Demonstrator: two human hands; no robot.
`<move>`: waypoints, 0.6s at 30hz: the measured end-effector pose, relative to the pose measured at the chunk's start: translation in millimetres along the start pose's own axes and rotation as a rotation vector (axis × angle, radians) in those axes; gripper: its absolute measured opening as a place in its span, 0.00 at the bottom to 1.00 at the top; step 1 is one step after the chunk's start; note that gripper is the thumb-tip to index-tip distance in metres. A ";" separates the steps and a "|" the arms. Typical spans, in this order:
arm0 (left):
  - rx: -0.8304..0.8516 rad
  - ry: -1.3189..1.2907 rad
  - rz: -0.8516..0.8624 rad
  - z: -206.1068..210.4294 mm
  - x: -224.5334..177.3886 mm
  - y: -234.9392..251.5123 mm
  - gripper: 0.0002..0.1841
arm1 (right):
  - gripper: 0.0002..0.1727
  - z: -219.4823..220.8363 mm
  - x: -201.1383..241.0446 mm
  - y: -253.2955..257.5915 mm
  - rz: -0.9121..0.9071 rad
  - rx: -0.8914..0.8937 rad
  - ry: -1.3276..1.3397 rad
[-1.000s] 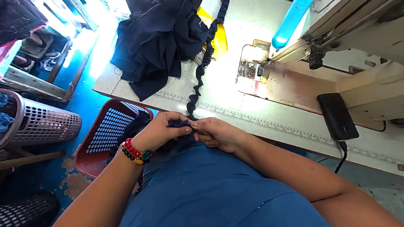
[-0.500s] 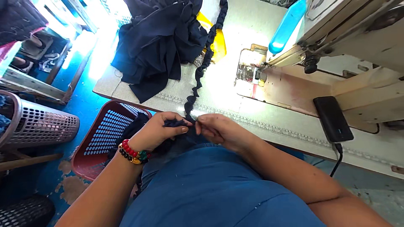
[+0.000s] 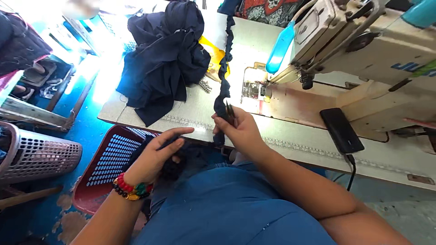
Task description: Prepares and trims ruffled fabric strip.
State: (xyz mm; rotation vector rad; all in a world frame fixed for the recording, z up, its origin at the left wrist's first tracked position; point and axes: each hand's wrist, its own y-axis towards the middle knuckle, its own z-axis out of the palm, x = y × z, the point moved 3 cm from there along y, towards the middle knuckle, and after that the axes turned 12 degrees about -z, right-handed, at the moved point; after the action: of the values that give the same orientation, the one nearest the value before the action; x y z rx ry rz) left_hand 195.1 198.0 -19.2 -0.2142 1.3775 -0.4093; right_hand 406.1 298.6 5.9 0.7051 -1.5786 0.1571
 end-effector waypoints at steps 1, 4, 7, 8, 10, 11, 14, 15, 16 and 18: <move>-0.035 -0.006 0.021 -7.4 -0.8 -4.2 0.23 | 0.07 0.0 2.0 -6.1 -0.018 0.036 -0.030; -0.153 0.008 0.063 -19.7 -5.8 -14.8 0.28 | 0.07 7.3 2.7 -23.0 -0.057 0.169 -0.091; -0.296 0.105 0.114 -26.6 -11.2 -20.4 0.20 | 0.11 20.0 9.5 -34.4 -0.173 0.360 -0.165; -0.333 0.159 0.139 -28.8 -13.5 -22.3 0.17 | 0.11 24.0 13.6 -36.5 -0.221 0.414 -0.184; -0.354 0.253 0.239 -33.1 -19.1 -26.1 0.10 | 0.10 30.3 20.2 -38.7 -0.299 0.492 -0.205; -0.350 0.283 0.301 -34.4 -22.4 -27.3 0.09 | 0.09 33.7 22.1 -39.5 -0.324 0.520 -0.208; -0.324 0.276 0.458 -34.4 -34.4 -32.8 0.11 | 0.08 46.8 26.3 -42.5 -0.355 0.599 -0.182; -0.299 0.251 0.495 -34.0 -38.7 -35.2 0.11 | 0.07 52.1 29.0 -43.9 -0.374 0.635 -0.161; -0.266 0.212 0.528 -34.2 -43.0 -37.3 0.11 | 0.06 57.3 33.0 -45.2 -0.402 0.675 -0.133; -0.195 0.110 0.597 -36.8 -49.8 -40.4 0.10 | 0.05 66.9 42.1 -46.7 -0.464 0.749 -0.075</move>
State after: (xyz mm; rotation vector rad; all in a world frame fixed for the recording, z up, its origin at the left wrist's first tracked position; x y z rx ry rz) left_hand 146.0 184.6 34.5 0.0675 1.5131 0.2137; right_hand 374.4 213.8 20.8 1.6542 -1.3669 0.3880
